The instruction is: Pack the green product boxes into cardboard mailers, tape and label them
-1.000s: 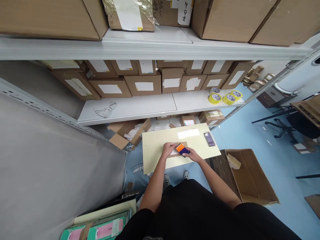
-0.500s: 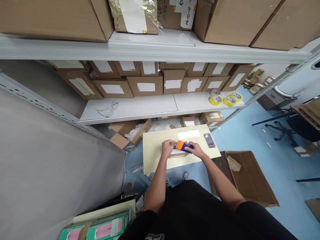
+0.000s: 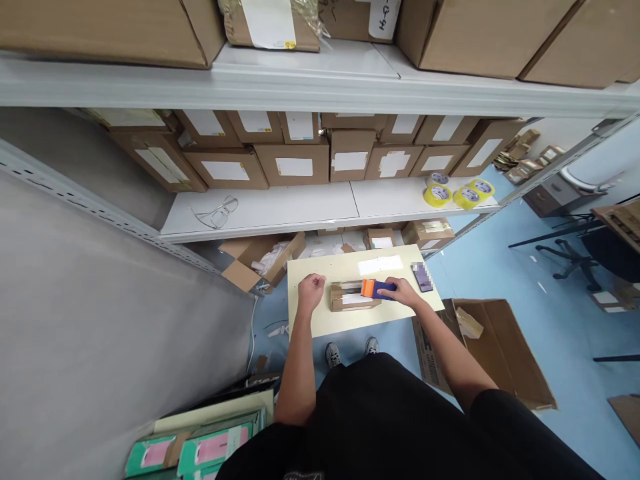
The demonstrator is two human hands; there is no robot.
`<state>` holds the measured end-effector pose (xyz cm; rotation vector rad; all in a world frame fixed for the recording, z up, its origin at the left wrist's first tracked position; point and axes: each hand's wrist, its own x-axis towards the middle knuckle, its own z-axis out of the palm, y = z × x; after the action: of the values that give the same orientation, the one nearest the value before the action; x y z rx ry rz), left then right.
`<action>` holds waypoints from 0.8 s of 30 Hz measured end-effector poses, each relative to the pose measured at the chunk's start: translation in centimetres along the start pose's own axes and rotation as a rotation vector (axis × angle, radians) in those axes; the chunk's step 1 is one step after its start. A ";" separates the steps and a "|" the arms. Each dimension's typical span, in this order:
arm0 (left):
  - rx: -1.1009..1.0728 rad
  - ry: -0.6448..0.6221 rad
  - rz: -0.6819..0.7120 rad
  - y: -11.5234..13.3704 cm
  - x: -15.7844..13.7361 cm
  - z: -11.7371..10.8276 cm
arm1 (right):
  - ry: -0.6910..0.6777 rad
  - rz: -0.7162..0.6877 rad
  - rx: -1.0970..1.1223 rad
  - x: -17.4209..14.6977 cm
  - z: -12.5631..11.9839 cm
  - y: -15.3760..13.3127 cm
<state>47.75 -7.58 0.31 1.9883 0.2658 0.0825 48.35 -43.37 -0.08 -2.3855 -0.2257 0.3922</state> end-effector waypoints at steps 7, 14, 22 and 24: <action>-0.131 0.066 -0.137 -2.8 -1.1 3.5 | -0.029 0.009 -0.125 2.4 2.1 0.3; -0.210 0.068 -0.324 -7.7 -2.3 4.1 | -0.128 0.032 -0.205 2.3 4.1 1.1; -0.350 0.088 -0.523 -12.6 -2.5 5.1 | -0.203 0.043 -0.358 4.0 4.9 -0.6; -0.359 0.081 -0.550 -13.3 -2.5 5.8 | -0.195 0.038 -0.384 4.0 5.2 -0.8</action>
<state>44.42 -8.04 -14.01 1.5023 0.7841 -0.1338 50.32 -38.48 -4.08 -2.7305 -0.3733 0.6510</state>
